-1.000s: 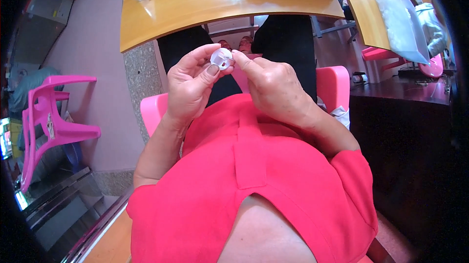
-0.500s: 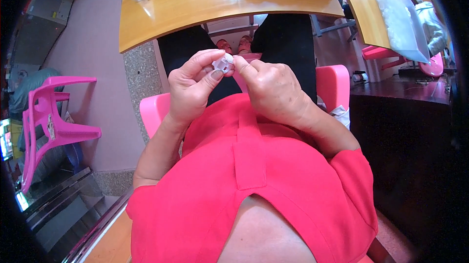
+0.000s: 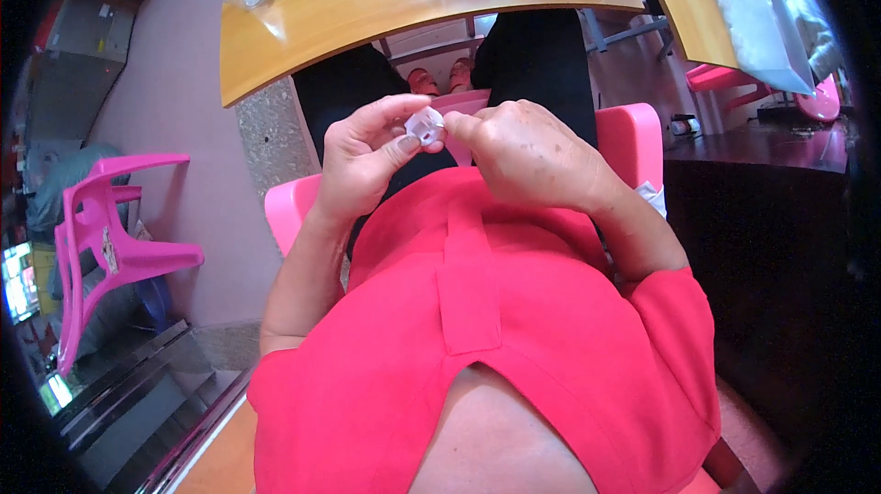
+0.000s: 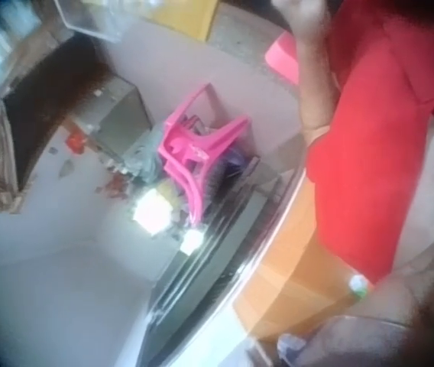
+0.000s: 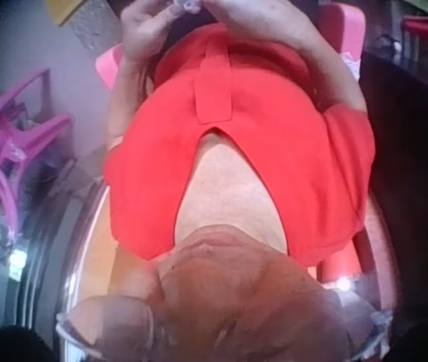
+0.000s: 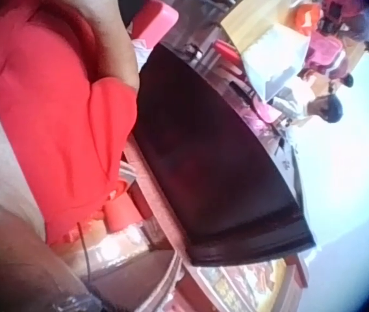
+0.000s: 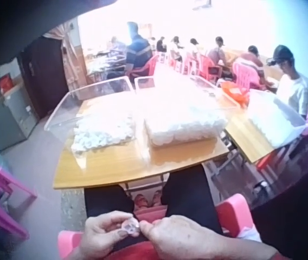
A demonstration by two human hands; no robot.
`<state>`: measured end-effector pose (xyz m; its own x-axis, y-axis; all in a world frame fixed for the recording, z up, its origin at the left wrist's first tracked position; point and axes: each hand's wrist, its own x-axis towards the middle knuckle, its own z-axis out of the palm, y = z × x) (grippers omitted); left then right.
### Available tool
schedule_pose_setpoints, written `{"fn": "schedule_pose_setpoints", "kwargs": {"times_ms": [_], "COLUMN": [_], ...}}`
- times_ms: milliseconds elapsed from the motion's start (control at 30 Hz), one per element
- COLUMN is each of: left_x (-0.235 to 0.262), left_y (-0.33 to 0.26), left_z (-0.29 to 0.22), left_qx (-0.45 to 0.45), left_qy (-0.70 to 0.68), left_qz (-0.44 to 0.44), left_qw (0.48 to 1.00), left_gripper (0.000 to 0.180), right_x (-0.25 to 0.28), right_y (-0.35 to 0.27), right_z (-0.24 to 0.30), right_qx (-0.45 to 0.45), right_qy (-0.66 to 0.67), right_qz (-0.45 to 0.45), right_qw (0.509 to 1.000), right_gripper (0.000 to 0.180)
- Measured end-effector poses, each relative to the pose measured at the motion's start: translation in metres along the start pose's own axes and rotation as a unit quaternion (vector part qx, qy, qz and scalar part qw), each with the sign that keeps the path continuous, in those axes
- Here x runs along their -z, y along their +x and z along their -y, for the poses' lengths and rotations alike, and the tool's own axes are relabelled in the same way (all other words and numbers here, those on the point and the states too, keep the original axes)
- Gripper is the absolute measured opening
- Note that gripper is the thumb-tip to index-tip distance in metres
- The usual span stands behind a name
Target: The person picks up a white plastic component and uses a thin metal tool to manipulate a small piece inside it before placing it on the table. This process is repeated with several more components.
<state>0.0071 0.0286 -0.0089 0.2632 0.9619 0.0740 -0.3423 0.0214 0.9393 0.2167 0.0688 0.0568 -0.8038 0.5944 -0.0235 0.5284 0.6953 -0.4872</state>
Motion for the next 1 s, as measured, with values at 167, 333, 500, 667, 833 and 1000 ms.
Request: {"fn": "schedule_pose_setpoints", "kwargs": {"times_ms": [167,333,500,667,833,1000], "left_x": [-0.004,-0.004,-0.002,-0.005,-0.006,0.000], "left_y": [0.005,0.004,0.004,0.002,0.003,0.004], "left_z": [-0.009,-0.010,-0.005,-0.003,0.000,0.004], "left_qx": [0.006,-0.003,-0.016,-0.022,-0.033,0.018], "left_qy": [-0.122,-0.131,-0.082,-0.043,0.005,-0.064], "left_qz": [-0.042,-0.043,-0.030,-0.036,-0.039,-0.016], "left_qw": [0.992,0.990,0.996,0.998,0.999,0.998], "left_gripper": [0.032,0.031,0.031,0.031,0.032,0.034], "right_x": [-0.009,-0.006,-0.010,-0.014,-0.007,-0.009], "right_y": [0.000,-0.001,-0.001,-0.001,0.001,0.003], "right_z": [0.007,0.012,0.012,0.012,0.017,0.004], "right_qx": [-0.034,-0.028,-0.040,-0.055,-0.081,-0.035], "right_qy": [-0.022,-0.022,-0.037,-0.049,-0.097,-0.039], "right_qz": [-0.074,-0.092,-0.087,-0.069,0.016,-0.009], "right_qw": [0.996,0.995,0.995,0.995,0.992,0.999], "right_gripper": [0.020,0.022,0.023,0.024,0.024,0.016]}}
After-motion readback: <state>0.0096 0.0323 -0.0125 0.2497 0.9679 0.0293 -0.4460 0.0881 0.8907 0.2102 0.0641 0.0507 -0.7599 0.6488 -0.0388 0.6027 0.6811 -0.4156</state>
